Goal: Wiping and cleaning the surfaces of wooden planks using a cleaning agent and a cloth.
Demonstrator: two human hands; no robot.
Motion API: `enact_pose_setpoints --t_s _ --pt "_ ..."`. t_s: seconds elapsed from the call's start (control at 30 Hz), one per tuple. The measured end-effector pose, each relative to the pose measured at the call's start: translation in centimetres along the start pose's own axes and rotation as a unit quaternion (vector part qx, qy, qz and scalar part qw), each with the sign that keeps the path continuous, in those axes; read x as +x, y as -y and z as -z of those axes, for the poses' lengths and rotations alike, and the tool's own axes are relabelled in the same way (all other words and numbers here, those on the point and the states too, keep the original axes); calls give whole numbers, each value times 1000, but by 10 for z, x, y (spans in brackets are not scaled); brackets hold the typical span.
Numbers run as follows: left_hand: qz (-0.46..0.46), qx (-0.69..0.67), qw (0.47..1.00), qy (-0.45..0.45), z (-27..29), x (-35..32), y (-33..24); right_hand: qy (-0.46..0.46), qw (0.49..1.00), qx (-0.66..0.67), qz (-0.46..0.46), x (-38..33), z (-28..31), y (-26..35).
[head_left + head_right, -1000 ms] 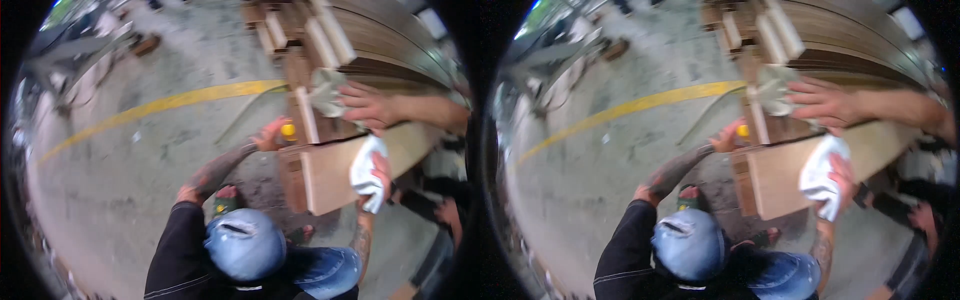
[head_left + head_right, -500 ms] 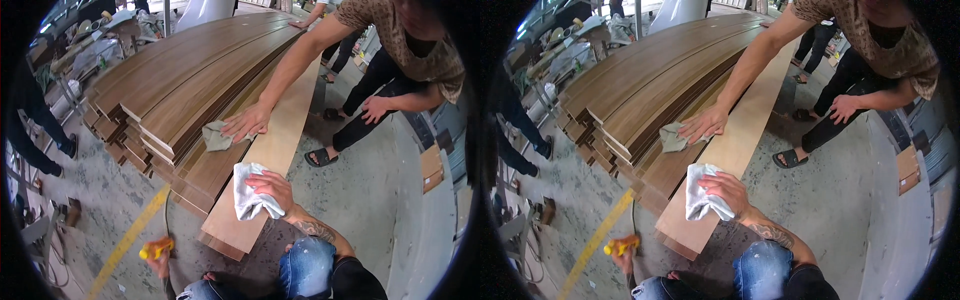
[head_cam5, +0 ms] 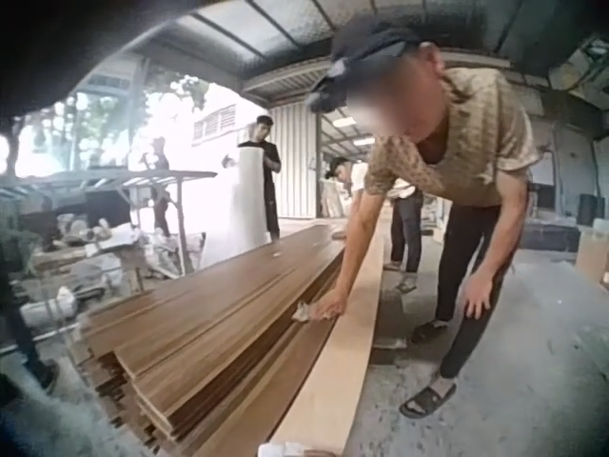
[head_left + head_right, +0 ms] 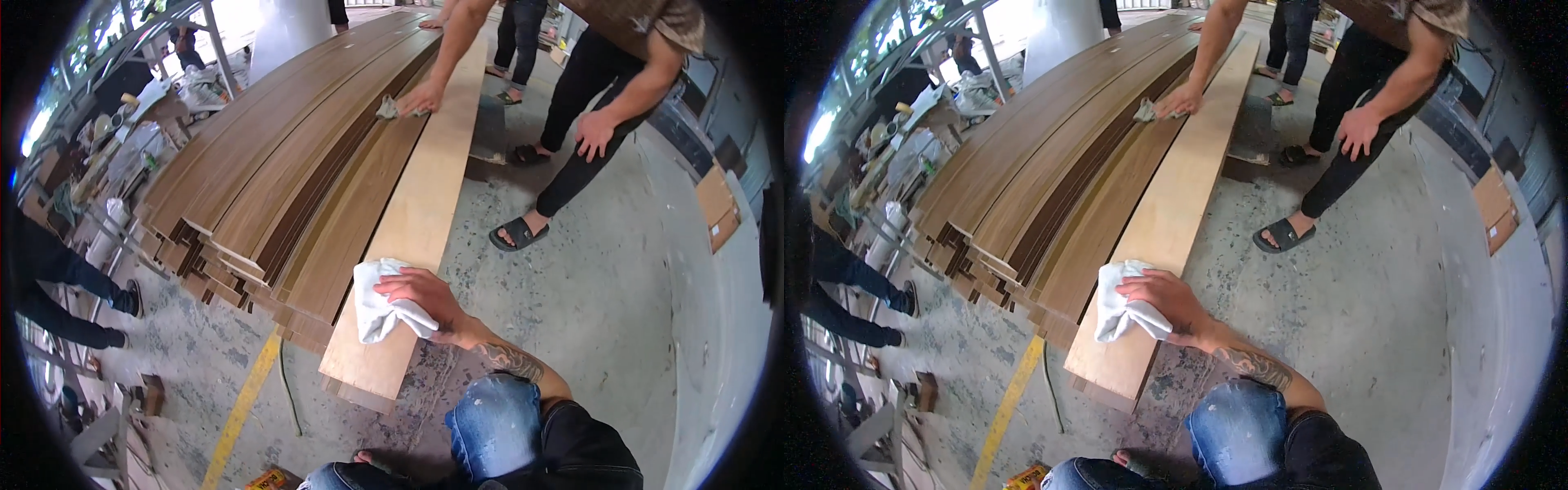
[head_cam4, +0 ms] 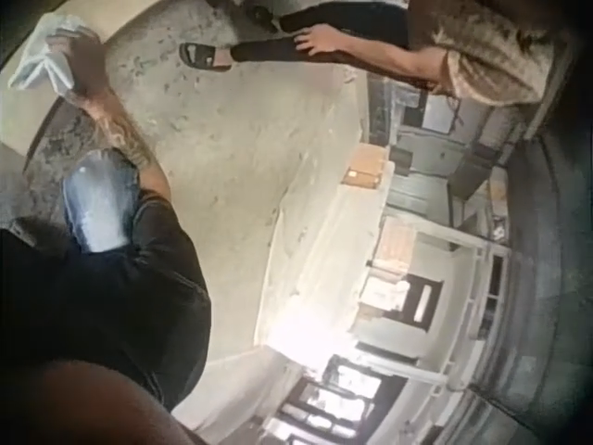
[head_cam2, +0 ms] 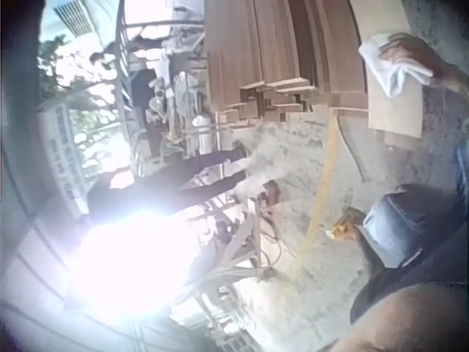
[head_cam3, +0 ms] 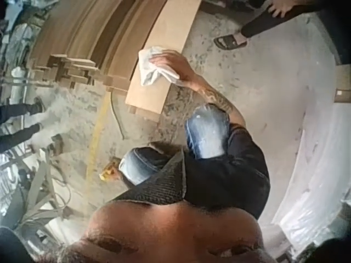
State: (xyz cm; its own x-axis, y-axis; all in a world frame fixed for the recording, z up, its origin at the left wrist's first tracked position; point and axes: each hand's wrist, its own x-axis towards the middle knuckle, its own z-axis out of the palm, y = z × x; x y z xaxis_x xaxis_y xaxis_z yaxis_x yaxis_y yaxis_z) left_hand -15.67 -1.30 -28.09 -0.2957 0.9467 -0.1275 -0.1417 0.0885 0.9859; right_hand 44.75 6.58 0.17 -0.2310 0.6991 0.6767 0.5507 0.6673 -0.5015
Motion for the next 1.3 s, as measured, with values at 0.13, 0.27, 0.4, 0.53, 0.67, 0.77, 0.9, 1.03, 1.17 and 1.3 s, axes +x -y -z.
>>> enact_pose_setpoints --t_s 0.13,0.27,0.4,0.53,0.67,0.77,0.9,1.03,1.17,1.3 --pt "71 -51 996 37 -5 10 -14 -84 984 91 -129 -25 -8 -4" --pt "154 -103 981 66 -15 5 -21 -241 925 160 -247 -75 6 -25" --pt "240 -160 954 77 -24 -14 -18 -434 841 202 -251 -63 21 -9" --pt "321 -227 915 90 -43 -37 -13 -454 799 274 -282 -72 11 -14" --pt "122 12 963 241 -189 -53 -147 -515 714 343 -328 -112 -15 -32" --pt "-137 231 910 317 -253 -43 -206 -529 695 360 -327 -112 -31 -32" --pt "-431 349 735 391 -326 -46 -239 -561 665 389 -301 -107 -22 -21" --pt "-442 469 646 408 -362 -57 -247 -579 654 359 -329 -123 -26 -26" --pt "-416 470 675 388 -360 -53 -237 -538 673 296 -411 -120 -33 -23" --pt "-359 467 723 362 -365 -58 -227 -475 708 241 -463 -104 -43 -8"
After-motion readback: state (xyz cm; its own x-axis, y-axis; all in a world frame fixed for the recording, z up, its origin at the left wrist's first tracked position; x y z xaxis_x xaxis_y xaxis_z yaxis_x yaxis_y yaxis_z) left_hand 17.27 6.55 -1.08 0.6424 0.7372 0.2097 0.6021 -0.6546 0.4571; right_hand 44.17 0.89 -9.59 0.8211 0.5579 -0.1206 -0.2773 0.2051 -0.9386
